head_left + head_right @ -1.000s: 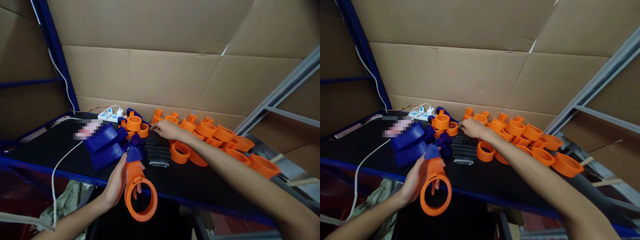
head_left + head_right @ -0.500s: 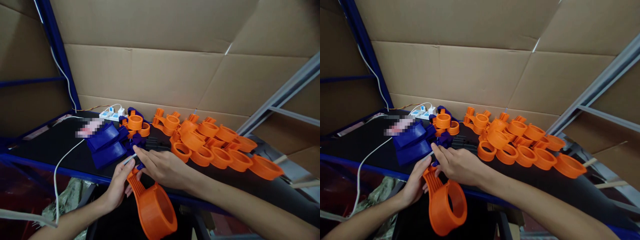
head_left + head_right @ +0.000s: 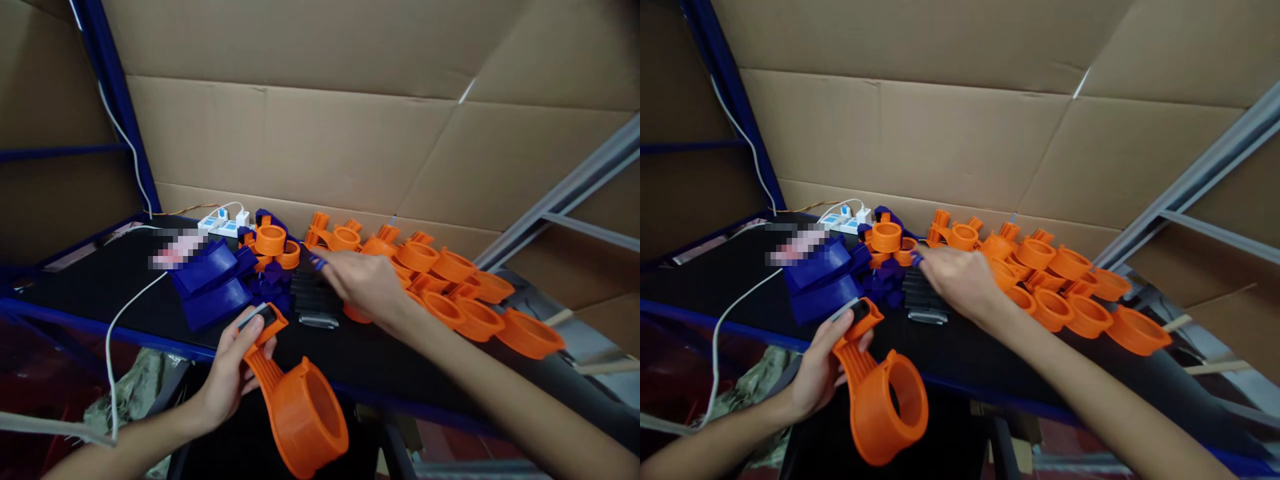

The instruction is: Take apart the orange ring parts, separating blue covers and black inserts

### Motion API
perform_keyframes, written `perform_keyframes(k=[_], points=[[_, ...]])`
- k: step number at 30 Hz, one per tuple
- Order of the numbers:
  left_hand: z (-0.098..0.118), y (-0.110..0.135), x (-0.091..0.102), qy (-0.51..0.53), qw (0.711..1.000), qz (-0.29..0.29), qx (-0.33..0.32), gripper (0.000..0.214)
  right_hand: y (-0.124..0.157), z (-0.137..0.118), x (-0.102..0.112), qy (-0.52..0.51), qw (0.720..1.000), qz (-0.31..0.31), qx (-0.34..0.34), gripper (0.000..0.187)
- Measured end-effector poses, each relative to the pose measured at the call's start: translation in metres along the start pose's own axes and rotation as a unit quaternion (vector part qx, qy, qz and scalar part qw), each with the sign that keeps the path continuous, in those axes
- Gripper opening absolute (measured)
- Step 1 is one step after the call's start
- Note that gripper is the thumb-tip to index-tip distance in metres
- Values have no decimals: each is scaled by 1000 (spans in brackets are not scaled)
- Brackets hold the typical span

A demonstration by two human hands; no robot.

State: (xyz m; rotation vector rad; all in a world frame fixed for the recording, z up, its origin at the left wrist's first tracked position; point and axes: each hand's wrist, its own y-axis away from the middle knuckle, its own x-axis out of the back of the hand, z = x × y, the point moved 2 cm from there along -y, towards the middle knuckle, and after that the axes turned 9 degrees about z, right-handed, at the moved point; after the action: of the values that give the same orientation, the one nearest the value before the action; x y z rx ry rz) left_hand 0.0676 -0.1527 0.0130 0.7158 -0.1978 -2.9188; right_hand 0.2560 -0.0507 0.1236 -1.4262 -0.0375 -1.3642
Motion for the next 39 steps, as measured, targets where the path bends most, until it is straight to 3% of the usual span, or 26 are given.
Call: perform_keyframes(k=[6, 11, 14, 17, 22, 28, 33, 39], points=[[-2, -4, -6, -61, 998, -31, 11, 34, -43, -43, -41, 1, 992, -121, 42, 25], [0, -10, -1, -98, 993, -68, -5, 30, -53, -49, -66, -8, 982, -173, 68, 25], [1, -13, -1, -117, 990, -82, -12, 31, -49, -44, -60, -30, 983, -172, 62, 33], [3, -16, -1, -137, 987, -82, -17, 33, -46, -41, -41, -113, 981, -152, 28, 39], [6, -20, -3, -172, 981, -77, -41, 31, -36, -45, -5, -325, 924, -199, 37, 23], [8, -17, -5, -181, 978, -88, -50, 33, -15, -25, 16, -369, 908, -194, -40, 15], [10, -16, -5, -172, 981, -79, -36, 32, 25, 3, 5, -335, 919, -183, -100, 19], [9, -18, -5, -170, 979, -99, -45, 32, 70, 0, -22, -258, 950, -140, -107, 17]])
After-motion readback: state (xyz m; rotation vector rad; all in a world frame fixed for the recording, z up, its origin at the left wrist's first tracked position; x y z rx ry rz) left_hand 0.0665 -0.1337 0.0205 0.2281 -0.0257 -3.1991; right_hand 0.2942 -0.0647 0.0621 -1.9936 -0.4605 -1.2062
